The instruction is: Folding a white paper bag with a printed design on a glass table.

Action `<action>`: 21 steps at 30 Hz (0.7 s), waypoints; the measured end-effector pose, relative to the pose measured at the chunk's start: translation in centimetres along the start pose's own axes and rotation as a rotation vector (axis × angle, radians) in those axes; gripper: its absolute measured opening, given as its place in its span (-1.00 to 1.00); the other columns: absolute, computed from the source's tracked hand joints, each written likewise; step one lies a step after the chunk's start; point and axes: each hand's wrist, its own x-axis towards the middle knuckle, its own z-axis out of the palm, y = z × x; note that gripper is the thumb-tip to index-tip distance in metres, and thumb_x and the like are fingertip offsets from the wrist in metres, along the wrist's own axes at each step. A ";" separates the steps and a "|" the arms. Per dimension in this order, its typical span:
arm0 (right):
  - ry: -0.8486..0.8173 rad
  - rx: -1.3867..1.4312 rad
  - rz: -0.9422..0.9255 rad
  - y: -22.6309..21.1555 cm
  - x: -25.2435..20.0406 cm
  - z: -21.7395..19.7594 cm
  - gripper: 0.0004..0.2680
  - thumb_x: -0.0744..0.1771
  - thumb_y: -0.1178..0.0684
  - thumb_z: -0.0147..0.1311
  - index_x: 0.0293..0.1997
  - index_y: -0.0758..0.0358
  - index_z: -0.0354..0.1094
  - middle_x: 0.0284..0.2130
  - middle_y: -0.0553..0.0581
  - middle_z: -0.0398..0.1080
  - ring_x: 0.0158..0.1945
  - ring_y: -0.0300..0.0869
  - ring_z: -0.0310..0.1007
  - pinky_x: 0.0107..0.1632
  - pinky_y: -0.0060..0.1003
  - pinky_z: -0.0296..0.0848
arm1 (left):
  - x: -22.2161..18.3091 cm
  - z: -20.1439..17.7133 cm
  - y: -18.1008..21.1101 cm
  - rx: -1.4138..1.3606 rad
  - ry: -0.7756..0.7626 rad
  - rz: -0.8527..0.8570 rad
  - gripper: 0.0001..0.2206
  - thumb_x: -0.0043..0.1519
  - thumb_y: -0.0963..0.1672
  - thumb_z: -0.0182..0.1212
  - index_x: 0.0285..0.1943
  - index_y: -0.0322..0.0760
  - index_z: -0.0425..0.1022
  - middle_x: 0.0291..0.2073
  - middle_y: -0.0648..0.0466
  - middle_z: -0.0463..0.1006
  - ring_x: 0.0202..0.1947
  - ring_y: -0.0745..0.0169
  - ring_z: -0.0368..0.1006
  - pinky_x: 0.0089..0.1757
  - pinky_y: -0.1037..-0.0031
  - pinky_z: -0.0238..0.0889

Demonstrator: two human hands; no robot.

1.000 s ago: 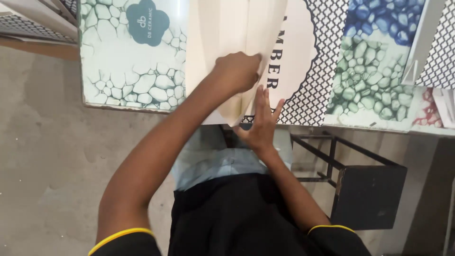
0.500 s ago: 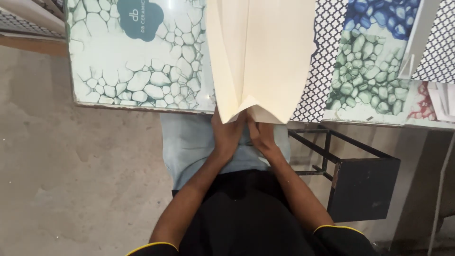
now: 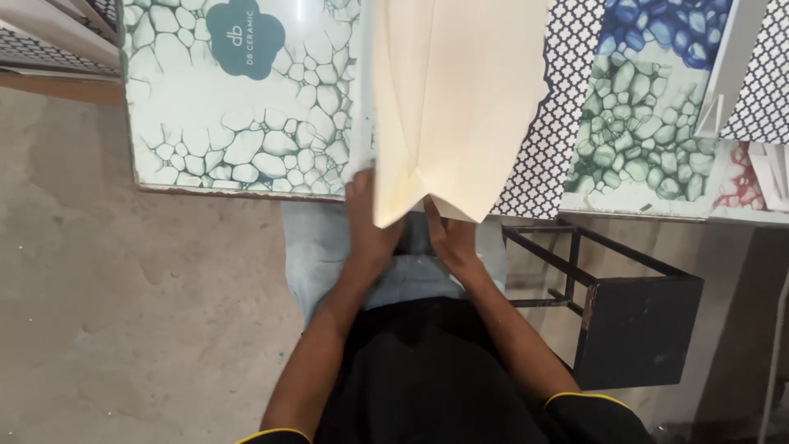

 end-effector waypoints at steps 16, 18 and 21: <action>-0.120 -0.066 0.125 9.9 -3.4 1.7 -0.79 0.41 0.07 -0.06 0.09 0.28 0.44 -0.12 0.29 0.53 -0.01 0.07 0.52 0.07 -0.06 0.44 | 6.8 -9.2 9.7 0.587 -0.346 0.481 -0.61 0.13 -0.19 0.30 0.17 -0.38 0.47 0.15 -0.17 0.50 0.28 -0.02 0.41 0.39 0.18 0.08; -0.152 -0.114 0.075 11.1 -4.6 2.0 -0.78 0.40 0.05 -0.06 0.10 0.27 0.43 -0.11 0.30 0.52 0.01 0.11 0.50 0.08 -0.03 0.43 | 8.1 -8.9 10.2 0.744 -0.538 0.522 -0.69 0.06 -0.19 0.30 -0.04 -0.51 0.54 -0.03 -0.22 0.57 0.19 -0.03 0.50 0.38 0.15 0.12; -0.123 -0.196 -0.129 10.5 -3.8 2.3 -0.79 0.42 0.07 -0.09 0.10 0.28 0.43 -0.03 0.31 0.50 0.11 0.18 0.45 0.15 0.03 0.38 | 9.5 -6.7 9.3 0.473 -0.735 0.510 -0.78 -0.05 -0.23 0.29 -0.22 -0.42 0.58 -0.21 -0.16 0.61 -0.22 -0.04 0.56 0.13 0.13 0.33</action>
